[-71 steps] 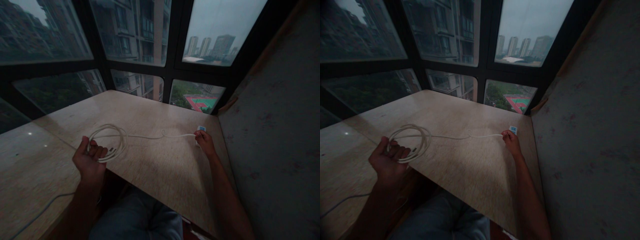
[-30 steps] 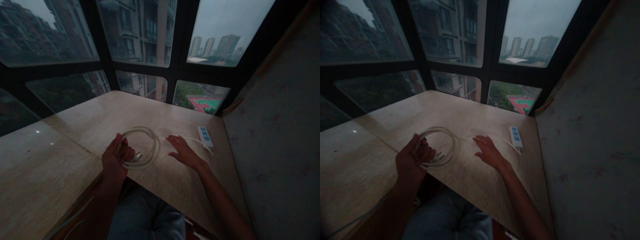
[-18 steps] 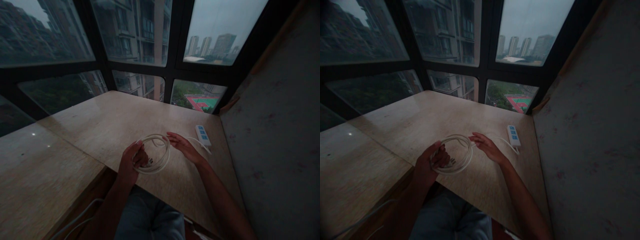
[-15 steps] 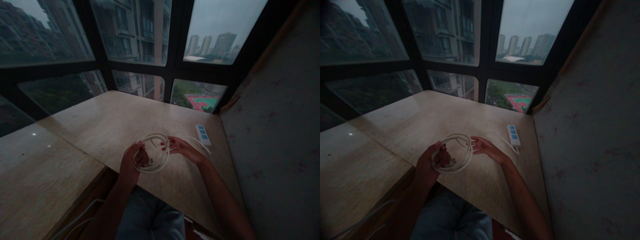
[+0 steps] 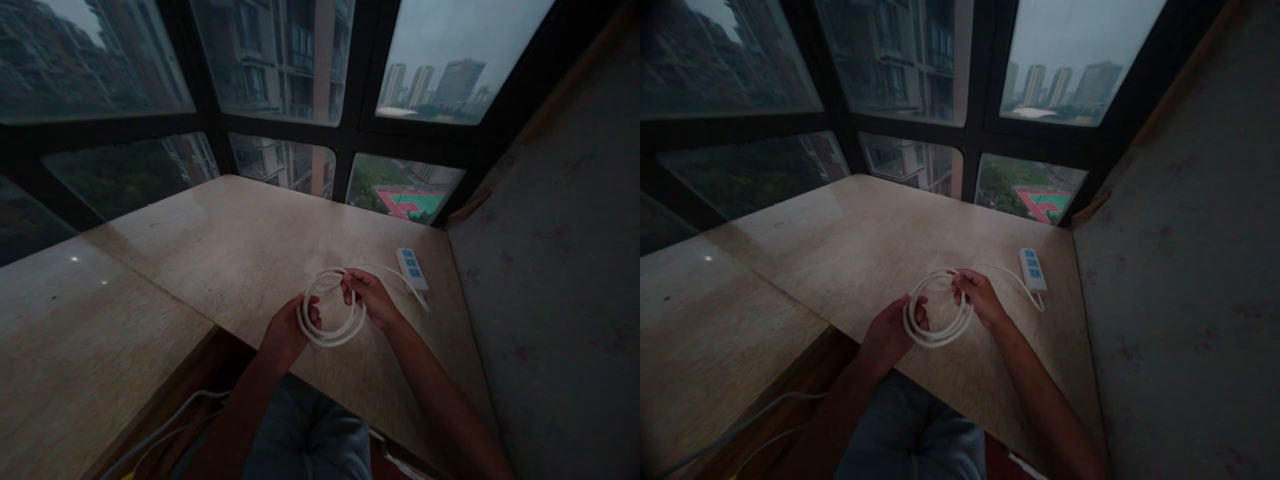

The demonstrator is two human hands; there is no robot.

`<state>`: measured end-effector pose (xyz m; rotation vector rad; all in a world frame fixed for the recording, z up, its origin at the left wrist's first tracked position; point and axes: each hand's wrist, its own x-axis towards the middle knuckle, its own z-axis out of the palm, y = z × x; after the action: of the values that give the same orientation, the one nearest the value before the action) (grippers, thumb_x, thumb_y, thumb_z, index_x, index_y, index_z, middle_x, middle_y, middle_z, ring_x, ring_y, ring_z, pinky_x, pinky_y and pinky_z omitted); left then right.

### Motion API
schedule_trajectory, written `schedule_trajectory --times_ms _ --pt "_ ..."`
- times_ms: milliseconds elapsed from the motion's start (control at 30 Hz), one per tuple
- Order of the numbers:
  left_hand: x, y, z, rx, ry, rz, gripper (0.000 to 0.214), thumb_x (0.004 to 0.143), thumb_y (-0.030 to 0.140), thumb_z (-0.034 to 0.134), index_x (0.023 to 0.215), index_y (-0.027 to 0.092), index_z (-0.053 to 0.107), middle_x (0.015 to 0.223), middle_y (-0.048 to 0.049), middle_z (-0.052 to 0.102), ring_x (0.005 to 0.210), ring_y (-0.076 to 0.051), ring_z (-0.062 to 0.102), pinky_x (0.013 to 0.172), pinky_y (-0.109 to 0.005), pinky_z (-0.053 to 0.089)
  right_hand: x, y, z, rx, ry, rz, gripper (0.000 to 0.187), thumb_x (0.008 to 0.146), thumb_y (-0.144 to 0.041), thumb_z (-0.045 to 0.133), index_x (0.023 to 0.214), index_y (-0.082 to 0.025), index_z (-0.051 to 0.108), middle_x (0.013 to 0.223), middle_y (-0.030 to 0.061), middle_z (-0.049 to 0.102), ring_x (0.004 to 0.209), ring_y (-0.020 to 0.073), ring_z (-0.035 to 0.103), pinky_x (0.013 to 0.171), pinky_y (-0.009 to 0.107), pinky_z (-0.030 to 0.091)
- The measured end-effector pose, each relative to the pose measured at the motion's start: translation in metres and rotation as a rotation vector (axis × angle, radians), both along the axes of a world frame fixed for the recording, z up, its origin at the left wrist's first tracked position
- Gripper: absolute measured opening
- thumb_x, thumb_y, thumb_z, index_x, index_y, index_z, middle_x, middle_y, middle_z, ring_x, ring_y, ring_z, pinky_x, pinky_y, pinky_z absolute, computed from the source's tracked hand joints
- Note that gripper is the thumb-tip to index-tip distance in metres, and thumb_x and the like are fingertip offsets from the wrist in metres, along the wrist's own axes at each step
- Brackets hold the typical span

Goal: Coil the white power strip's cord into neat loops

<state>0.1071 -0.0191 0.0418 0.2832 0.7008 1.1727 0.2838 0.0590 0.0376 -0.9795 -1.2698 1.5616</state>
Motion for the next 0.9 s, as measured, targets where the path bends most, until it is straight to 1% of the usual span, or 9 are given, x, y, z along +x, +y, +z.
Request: schedule_trajectory --times_ms 67,133,200,300,433,533,700,800,900 --pt "0.005 0.003 -0.011 -0.034 -0.077 -0.012 0.028 0.087 0.024 0.048 0.081 0.007 0.069 0.061 -0.0061 0.062 0.058 -0.016 0.061 0.067 -0.032 0.051 0.005 0.003 0.0 -0.033 0.02 -0.048 0.03 0.071 -0.044 0.071 0.084 -0.017 0.065 0.066 -0.0032 0.058 0.044 0.0061 0.048 0.039 0.019 0.025" --pt "0.012 0.006 -0.022 -0.049 -0.158 -0.012 0.029 0.088 0.023 0.047 0.081 0.006 0.069 0.064 -0.0072 0.064 0.061 -0.017 0.063 0.071 -0.033 0.052 0.009 0.006 -0.003 -0.063 0.043 -0.075 0.031 0.068 -0.042 0.073 0.084 -0.017 0.066 0.064 -0.0033 0.057 0.043 0.0062 0.046 0.039 0.019 0.027" --pt "0.018 0.008 -0.031 -0.067 -0.234 -0.019 0.032 0.09 0.027 0.045 0.083 0.007 0.07 0.067 -0.0079 0.066 0.065 -0.018 0.065 0.074 -0.035 0.052 0.011 0.01 -0.006 -0.088 0.072 -0.089 0.03 0.066 -0.04 0.075 0.083 -0.016 0.066 0.063 -0.003 0.057 0.042 0.0057 0.043 0.038 0.019 0.027" --pt "0.023 0.01 -0.039 -0.101 -0.297 -0.028 0.035 0.091 0.033 0.045 0.083 0.008 0.069 0.071 -0.0086 0.069 0.068 -0.02 0.066 0.077 -0.037 0.053 0.014 0.015 -0.011 -0.104 0.129 -0.089 0.026 0.065 -0.036 0.074 0.079 -0.016 0.065 0.062 -0.0024 0.057 0.04 0.0046 0.039 0.036 0.018 0.021" --pt "0.025 0.011 -0.048 -0.14 -0.238 0.001 0.027 0.09 0.024 0.048 0.083 0.01 0.07 0.069 -0.0065 0.07 0.068 -0.019 0.068 0.078 -0.036 0.053 0.017 0.019 -0.016 -0.137 0.191 -0.046 0.02 0.066 -0.03 0.071 0.077 -0.016 0.063 0.062 -0.0017 0.057 0.039 0.0045 0.037 0.035 0.019 0.017" --pt "0.026 0.011 -0.055 -0.172 -0.176 0.02 0.023 0.088 0.018 0.05 0.081 0.01 0.071 0.066 -0.0062 0.07 0.071 -0.02 0.069 0.079 -0.035 0.053 0.02 0.022 -0.02 -0.217 0.225 0.018 0.019 0.067 -0.029 0.07 0.077 -0.015 0.062 0.062 -0.0016 0.057 0.038 0.0041 0.035 0.034 0.019 0.016" --pt "0.022 0.01 -0.068 -0.1 -0.142 -0.05 0.017 0.082 0.016 0.057 0.089 0.009 0.072 0.077 -0.0103 0.073 0.083 -0.025 0.07 0.082 -0.037 0.053 0.027 0.029 -0.031 -0.357 0.313 0.092 0.017 0.067 -0.023 0.07 0.074 -0.016 0.057 0.062 -0.0031 0.054 0.039 0.0032 0.03 0.032 0.016 0.018" --pt "0.017 0.009 -0.071 -0.082 -0.081 -0.062 0.017 0.078 0.015 0.061 0.088 0.008 0.072 0.081 -0.0133 0.073 0.086 -0.026 0.07 0.082 -0.038 0.052 0.029 0.031 -0.035 -0.404 0.365 0.119 0.015 0.071 -0.021 0.068 0.072 -0.017 0.053 0.062 -0.0039 0.05 0.039 0.0029 0.026 0.031 0.014 0.018" --pt "0.013 0.007 -0.067 -0.09 0.007 -0.058 0.016 0.074 0.014 0.065 0.086 0.008 0.072 0.082 -0.0142 0.073 0.082 -0.026 0.07 0.079 -0.036 0.052 0.028 0.032 -0.036 -0.43 0.391 0.158 0.016 0.076 -0.021 0.063 0.07 -0.018 0.049 0.062 -0.0045 0.046 0.04 0.0033 0.023 0.031 0.014 0.019"
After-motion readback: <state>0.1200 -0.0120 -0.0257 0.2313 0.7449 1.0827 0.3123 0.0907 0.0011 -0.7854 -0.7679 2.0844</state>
